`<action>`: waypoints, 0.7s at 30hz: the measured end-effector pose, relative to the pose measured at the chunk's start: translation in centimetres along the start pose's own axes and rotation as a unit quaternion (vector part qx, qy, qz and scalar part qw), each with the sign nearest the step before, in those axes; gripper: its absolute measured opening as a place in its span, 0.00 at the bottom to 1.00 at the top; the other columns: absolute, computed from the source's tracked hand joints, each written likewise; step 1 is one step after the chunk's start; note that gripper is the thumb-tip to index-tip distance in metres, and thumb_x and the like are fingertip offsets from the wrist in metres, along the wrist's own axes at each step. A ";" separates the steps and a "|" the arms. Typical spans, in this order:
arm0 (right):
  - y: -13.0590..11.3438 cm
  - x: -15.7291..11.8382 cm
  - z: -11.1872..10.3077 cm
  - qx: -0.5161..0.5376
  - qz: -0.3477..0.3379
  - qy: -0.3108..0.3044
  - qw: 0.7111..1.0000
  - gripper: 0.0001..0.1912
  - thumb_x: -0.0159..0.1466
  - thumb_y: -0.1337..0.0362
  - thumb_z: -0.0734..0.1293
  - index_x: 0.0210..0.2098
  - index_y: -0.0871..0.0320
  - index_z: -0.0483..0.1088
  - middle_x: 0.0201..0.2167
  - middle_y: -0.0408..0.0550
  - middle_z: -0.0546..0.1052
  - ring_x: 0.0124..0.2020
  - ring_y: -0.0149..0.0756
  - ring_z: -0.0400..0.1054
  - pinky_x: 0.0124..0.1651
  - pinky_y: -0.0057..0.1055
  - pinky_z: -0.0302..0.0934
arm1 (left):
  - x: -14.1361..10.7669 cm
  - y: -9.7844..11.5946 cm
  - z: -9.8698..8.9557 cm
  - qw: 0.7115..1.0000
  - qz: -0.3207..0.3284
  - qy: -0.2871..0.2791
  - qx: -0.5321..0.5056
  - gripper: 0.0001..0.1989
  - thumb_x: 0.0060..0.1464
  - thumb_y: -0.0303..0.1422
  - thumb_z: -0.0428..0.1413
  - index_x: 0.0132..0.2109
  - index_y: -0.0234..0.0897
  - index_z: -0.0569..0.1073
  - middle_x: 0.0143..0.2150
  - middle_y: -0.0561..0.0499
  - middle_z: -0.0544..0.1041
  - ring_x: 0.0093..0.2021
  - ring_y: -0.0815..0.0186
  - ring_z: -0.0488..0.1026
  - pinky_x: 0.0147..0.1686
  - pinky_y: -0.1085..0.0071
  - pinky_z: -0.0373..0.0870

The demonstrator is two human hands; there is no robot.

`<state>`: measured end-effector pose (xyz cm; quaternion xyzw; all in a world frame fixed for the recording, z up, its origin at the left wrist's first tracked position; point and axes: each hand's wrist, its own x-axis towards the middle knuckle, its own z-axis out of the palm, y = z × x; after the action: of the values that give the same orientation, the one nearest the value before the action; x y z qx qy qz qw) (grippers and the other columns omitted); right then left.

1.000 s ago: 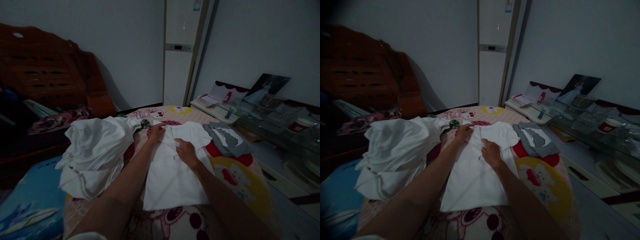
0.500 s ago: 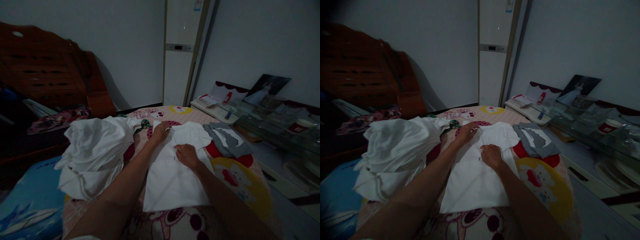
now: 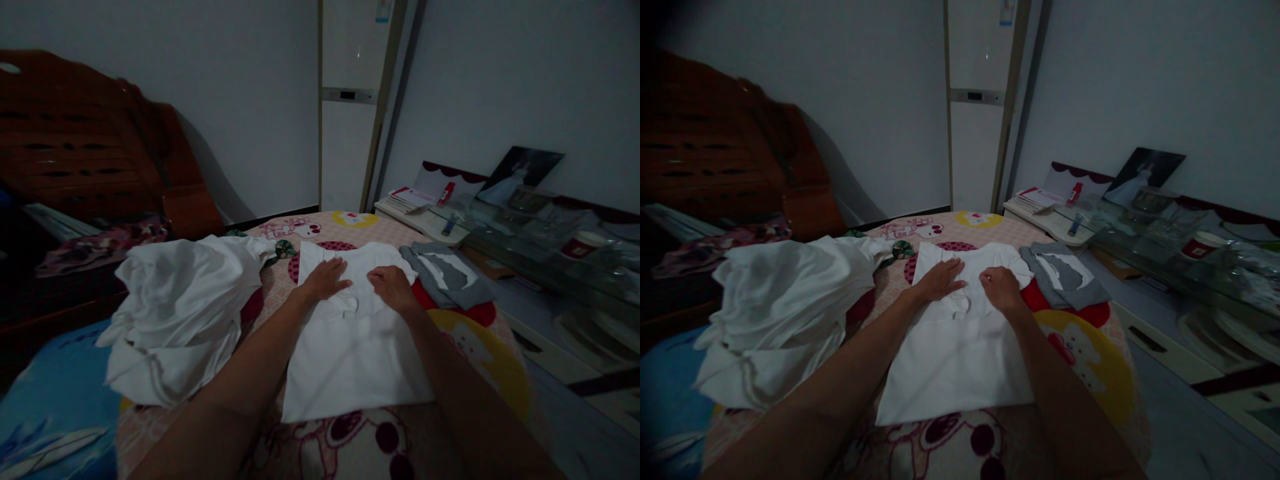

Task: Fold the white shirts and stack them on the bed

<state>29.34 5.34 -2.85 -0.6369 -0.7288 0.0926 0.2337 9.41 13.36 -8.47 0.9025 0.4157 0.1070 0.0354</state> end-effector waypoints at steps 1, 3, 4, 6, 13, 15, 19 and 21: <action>1.0 0.4 -0.7 0.002 0.022 0.028 0.999 0.14 0.64 0.65 0.60 0.35 0.60 0.78 0.28 0.51 0.80 0.32 0.37 0.73 0.36 0.28 0.61 | 0.0 0.0 0.0 1.000 0.001 -0.002 0.001 0.31 0.63 0.48 0.47 0.66 0.33 0.59 0.68 0.35 0.58 0.69 0.52 0.53 0.64 0.53 0.53; 3.2 0.8 -1.6 -0.014 0.060 0.080 0.995 0.14 0.63 0.67 0.60 0.41 0.61 0.78 0.30 0.52 0.80 0.34 0.38 0.74 0.40 0.30 0.63 | 0.0 0.0 0.0 1.000 0.005 -0.009 0.006 0.31 0.64 0.48 0.46 0.66 0.33 0.59 0.69 0.35 0.57 0.69 0.52 0.53 0.65 0.53 0.53; 4.3 0.9 -1.8 -0.032 0.079 0.092 0.992 0.15 0.63 0.67 0.61 0.43 0.61 0.77 0.33 0.53 0.80 0.37 0.39 0.74 0.43 0.31 0.63 | 0.0 0.0 0.0 1.000 0.006 -0.013 0.010 0.31 0.64 0.48 0.45 0.67 0.33 0.58 0.69 0.36 0.57 0.69 0.52 0.53 0.65 0.54 0.52; 6.1 0.8 -1.6 -0.074 0.124 0.098 0.985 0.17 0.62 0.67 0.61 0.48 0.60 0.75 0.40 0.55 0.80 0.43 0.41 0.73 0.48 0.34 0.62 | 0.0 0.1 0.0 1.000 0.002 -0.015 0.020 0.31 0.64 0.48 0.44 0.67 0.33 0.58 0.69 0.36 0.56 0.69 0.53 0.53 0.65 0.54 0.52; 8.8 0.5 0.2 -0.121 0.181 0.066 0.974 0.19 0.64 0.68 0.60 0.51 0.58 0.74 0.48 0.54 0.77 0.51 0.45 0.71 0.51 0.35 0.61 | 0.1 0.2 0.1 0.999 0.007 -0.006 0.036 0.31 0.64 0.48 0.44 0.67 0.35 0.59 0.69 0.38 0.58 0.69 0.54 0.54 0.65 0.57 0.53; 8.8 0.4 0.3 -0.116 0.188 0.078 0.972 0.19 0.64 0.68 0.60 0.52 0.58 0.74 0.47 0.55 0.78 0.50 0.45 0.71 0.50 0.34 0.61 | 0.1 0.2 0.1 0.999 0.007 -0.010 0.033 0.31 0.64 0.49 0.44 0.67 0.35 0.59 0.69 0.38 0.58 0.69 0.53 0.54 0.65 0.56 0.53; 8.7 0.4 0.0 -0.107 0.188 0.105 0.971 0.18 0.64 0.67 0.59 0.49 0.60 0.76 0.45 0.56 0.78 0.48 0.46 0.72 0.49 0.35 0.61 | 0.1 0.2 -0.1 1.000 -0.001 -0.013 -0.003 0.30 0.63 0.47 0.47 0.66 0.35 0.60 0.69 0.38 0.57 0.69 0.53 0.53 0.65 0.54 0.51; 8.6 0.4 -0.4 -0.090 0.177 0.125 0.972 0.17 0.64 0.65 0.59 0.46 0.60 0.77 0.43 0.57 0.79 0.46 0.46 0.72 0.48 0.36 0.61 | 0.1 0.3 -0.5 0.999 -0.006 -0.006 -0.047 0.29 0.62 0.45 0.50 0.65 0.36 0.61 0.69 0.38 0.57 0.69 0.52 0.53 0.66 0.54 0.51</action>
<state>37.13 7.18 -6.15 -0.7805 -0.5752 -0.0135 0.2444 9.56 13.22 -7.96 0.8982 0.4150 0.1205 0.0808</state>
